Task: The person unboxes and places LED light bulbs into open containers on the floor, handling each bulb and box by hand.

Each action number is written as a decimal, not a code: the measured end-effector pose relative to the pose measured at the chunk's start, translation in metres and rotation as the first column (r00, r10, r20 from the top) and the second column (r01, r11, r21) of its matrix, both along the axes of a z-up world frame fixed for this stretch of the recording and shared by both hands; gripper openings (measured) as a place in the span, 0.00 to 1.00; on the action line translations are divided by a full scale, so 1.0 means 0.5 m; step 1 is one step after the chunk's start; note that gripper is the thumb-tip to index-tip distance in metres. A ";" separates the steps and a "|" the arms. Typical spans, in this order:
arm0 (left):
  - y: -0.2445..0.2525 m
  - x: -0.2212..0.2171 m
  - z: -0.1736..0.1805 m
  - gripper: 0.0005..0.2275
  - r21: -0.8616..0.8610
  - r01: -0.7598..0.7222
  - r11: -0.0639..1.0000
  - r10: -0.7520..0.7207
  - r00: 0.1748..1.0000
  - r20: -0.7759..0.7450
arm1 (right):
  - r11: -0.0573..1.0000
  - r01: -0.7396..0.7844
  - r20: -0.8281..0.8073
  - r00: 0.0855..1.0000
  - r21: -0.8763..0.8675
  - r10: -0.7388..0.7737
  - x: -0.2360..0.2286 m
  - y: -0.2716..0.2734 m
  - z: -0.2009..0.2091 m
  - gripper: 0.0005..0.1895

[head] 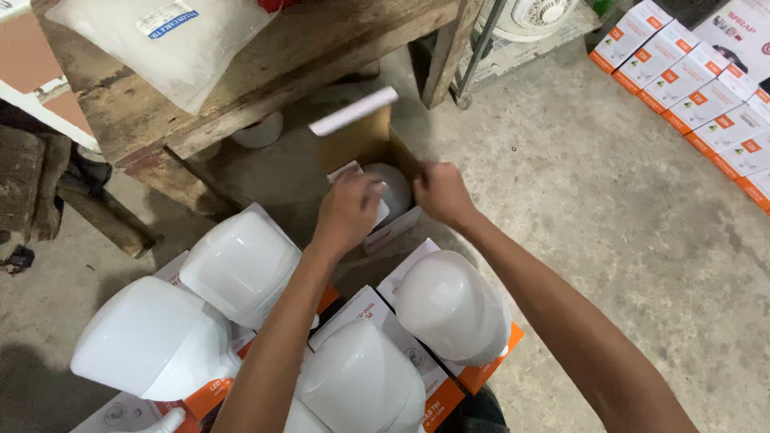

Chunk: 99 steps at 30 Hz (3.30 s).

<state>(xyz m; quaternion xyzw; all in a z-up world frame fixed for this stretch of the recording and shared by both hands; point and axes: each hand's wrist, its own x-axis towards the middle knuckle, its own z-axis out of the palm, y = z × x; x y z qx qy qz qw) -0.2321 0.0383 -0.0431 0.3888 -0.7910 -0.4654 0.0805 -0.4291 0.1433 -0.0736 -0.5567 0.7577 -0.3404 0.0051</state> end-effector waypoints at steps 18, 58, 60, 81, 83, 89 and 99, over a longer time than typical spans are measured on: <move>-0.007 -0.005 0.046 0.56 -0.346 0.482 0.805 -0.285 0.826 0.486 | 0.903 0.383 0.351 0.832 0.196 -0.430 0.042 0.041 0.102 0.26; 0.008 -0.013 0.104 0.59 -0.711 0.040 0.702 -0.152 0.984 -0.094 | 0.977 -0.179 0.100 0.981 0.111 0.168 0.031 0.039 0.072 0.89; -0.002 0.023 0.123 0.60 -0.646 0.058 0.761 -0.136 0.988 -0.071 | 0.974 -0.227 0.163 0.961 0.001 0.224 0.046 0.029 0.076 0.88; -0.006 0.115 0.117 0.57 -0.705 -0.095 0.703 -0.162 0.944 -0.288 | 0.915 -0.138 0.068 0.990 0.378 0.121 0.073 -0.043 0.097 0.91; -0.006 0.119 0.121 0.60 -0.746 -0.146 0.649 -0.170 0.929 -0.329 | 0.936 -0.169 0.091 0.985 0.308 0.147 0.082 -0.041 0.089 0.90; -0.021 0.153 0.149 0.59 -0.761 -0.287 0.582 -0.110 0.900 -0.423 | 0.988 -0.104 0.172 0.982 0.118 0.083 0.072 -0.045 0.068 0.89; 0.003 0.156 0.152 0.55 -0.786 -0.294 0.544 -0.129 0.896 -0.425 | 0.814 0.093 -0.020 0.995 0.573 -0.100 0.043 -0.019 0.116 0.89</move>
